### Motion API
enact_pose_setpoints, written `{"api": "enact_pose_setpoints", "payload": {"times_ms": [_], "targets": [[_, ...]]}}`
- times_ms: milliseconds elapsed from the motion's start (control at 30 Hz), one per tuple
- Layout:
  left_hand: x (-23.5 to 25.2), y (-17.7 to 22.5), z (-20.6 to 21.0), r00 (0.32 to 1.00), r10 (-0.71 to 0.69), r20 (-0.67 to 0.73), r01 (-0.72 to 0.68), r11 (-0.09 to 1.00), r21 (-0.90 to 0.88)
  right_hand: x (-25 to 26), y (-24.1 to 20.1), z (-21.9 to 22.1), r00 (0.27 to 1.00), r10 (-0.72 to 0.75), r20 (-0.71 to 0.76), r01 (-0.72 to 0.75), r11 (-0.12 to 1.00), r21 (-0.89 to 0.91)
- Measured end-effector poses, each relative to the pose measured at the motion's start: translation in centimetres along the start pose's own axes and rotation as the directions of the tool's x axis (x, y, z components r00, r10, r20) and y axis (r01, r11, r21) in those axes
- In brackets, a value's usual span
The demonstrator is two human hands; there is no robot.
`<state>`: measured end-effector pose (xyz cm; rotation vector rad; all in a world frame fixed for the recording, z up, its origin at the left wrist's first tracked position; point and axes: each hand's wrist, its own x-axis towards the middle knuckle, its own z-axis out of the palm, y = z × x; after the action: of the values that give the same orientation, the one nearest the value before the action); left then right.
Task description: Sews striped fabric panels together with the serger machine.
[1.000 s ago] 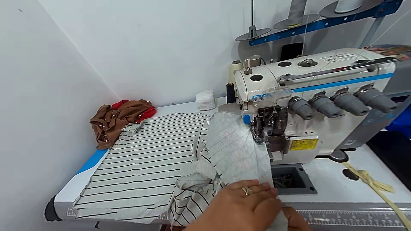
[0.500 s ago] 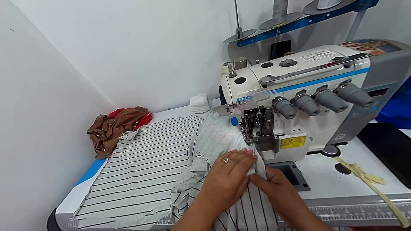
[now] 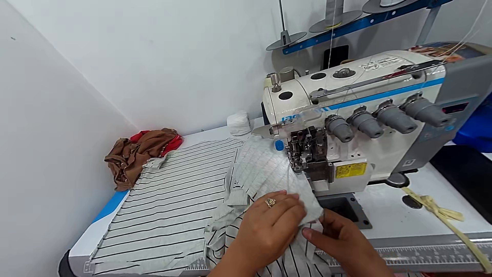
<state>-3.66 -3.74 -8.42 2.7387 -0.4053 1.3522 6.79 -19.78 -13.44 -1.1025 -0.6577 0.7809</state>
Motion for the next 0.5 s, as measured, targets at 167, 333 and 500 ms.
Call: {"api": "enact_pose_setpoints", "payload": {"times_ms": [167, 333, 500], "targets": [[0.6, -0.7, -1.1, 0.991, -0.066, 0.114, 0.067, 0.998, -0.01, -0.3, -0.3, 0.2, 0.998, 0.05, 0.045, -0.05, 0.999, -0.003], [1.0, -0.3, -1.2, 0.981, -0.033, 0.193, 0.029, 0.999, 0.024, -0.6, 0.2, 0.1, 0.999, -0.005, 0.048, 0.008, 0.998, -0.069], [0.8, 0.1, -1.0, 0.994, 0.045, 0.099, -0.039, 0.998, -0.057, -0.8, 0.4, 0.0, 0.998, -0.038, 0.048, 0.042, 0.995, -0.092]]}}
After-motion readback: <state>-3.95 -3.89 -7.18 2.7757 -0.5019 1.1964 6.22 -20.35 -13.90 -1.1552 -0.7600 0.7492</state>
